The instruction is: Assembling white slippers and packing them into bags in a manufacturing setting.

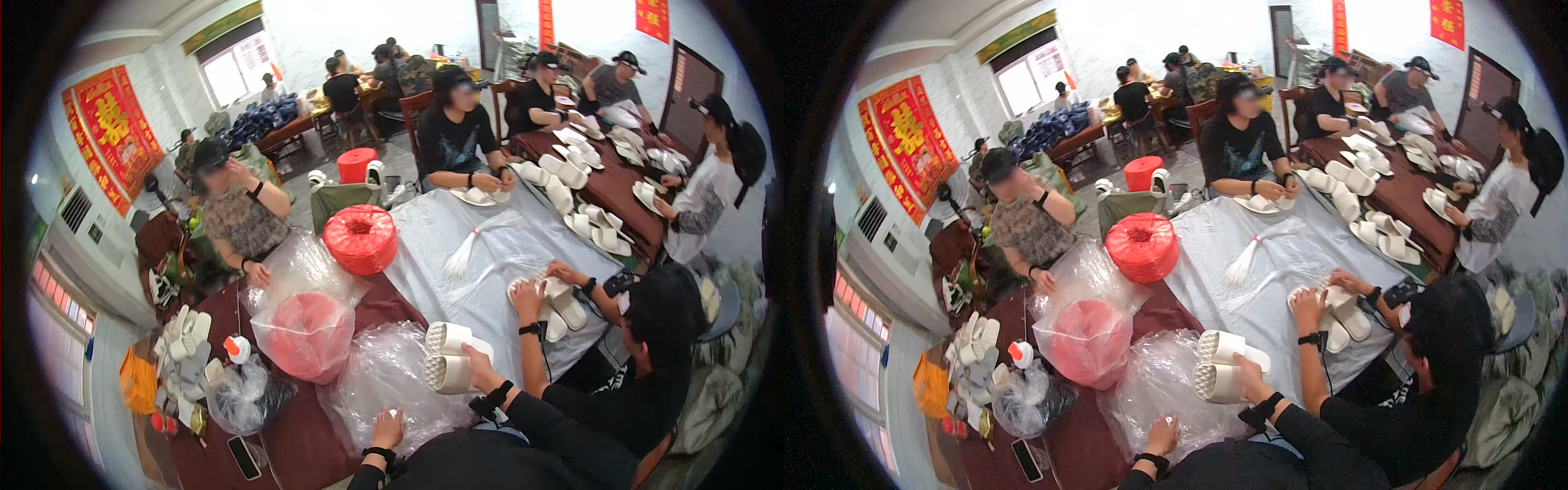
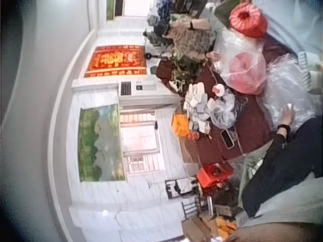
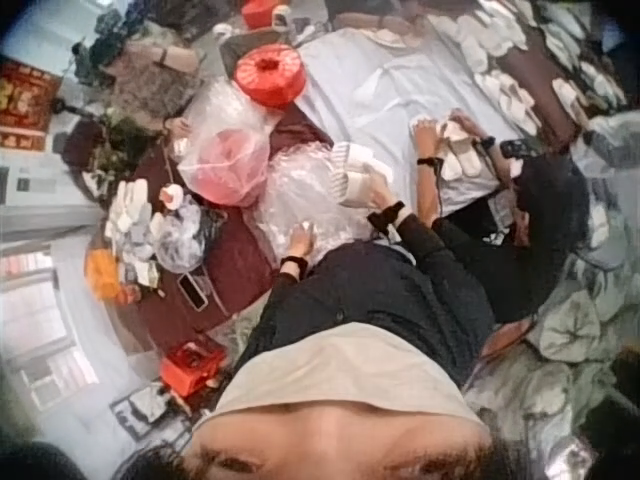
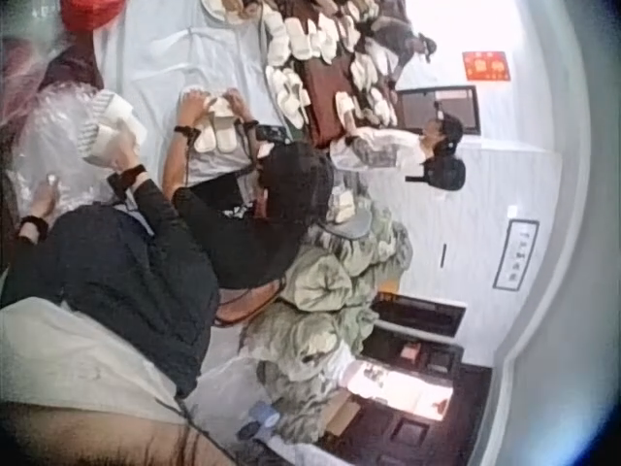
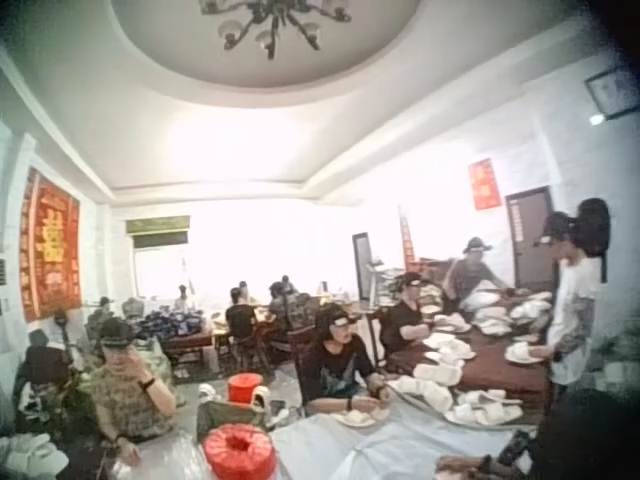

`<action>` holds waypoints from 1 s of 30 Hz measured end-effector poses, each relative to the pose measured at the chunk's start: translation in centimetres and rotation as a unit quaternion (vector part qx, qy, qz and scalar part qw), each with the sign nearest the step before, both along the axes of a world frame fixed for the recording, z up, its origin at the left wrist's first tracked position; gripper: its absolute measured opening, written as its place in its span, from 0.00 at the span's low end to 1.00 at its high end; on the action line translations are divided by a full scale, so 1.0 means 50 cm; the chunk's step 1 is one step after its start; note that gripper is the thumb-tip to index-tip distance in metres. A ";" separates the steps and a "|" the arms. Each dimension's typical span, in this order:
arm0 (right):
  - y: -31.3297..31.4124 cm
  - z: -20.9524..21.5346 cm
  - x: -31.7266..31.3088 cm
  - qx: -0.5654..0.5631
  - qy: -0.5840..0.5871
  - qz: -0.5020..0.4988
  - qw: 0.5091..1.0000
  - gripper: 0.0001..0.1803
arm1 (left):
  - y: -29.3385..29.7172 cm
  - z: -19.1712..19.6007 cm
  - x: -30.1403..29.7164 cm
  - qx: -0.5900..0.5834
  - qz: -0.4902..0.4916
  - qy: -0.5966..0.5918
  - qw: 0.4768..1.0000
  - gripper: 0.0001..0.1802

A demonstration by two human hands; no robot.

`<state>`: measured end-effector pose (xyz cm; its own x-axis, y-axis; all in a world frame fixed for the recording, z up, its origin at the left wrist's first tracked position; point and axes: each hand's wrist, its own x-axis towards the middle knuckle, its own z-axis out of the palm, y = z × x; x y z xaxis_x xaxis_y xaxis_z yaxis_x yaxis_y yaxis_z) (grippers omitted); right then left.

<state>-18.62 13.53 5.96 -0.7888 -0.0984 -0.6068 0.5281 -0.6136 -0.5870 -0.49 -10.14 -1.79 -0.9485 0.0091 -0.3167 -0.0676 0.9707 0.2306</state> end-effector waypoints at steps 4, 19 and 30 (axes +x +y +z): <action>0.004 0.017 0.040 0.003 -0.025 0.020 0.999 0.19 | -0.028 -0.015 -0.002 -0.003 -0.037 0.039 0.999 0.26; 0.055 0.188 0.120 0.139 -0.008 0.258 0.956 0.22 | -0.005 0.117 -0.067 0.129 -0.087 0.298 0.942 0.11; 0.075 0.187 0.161 0.180 0.023 0.324 0.929 0.25 | 0.056 0.173 -0.162 0.089 -0.108 0.386 0.912 0.10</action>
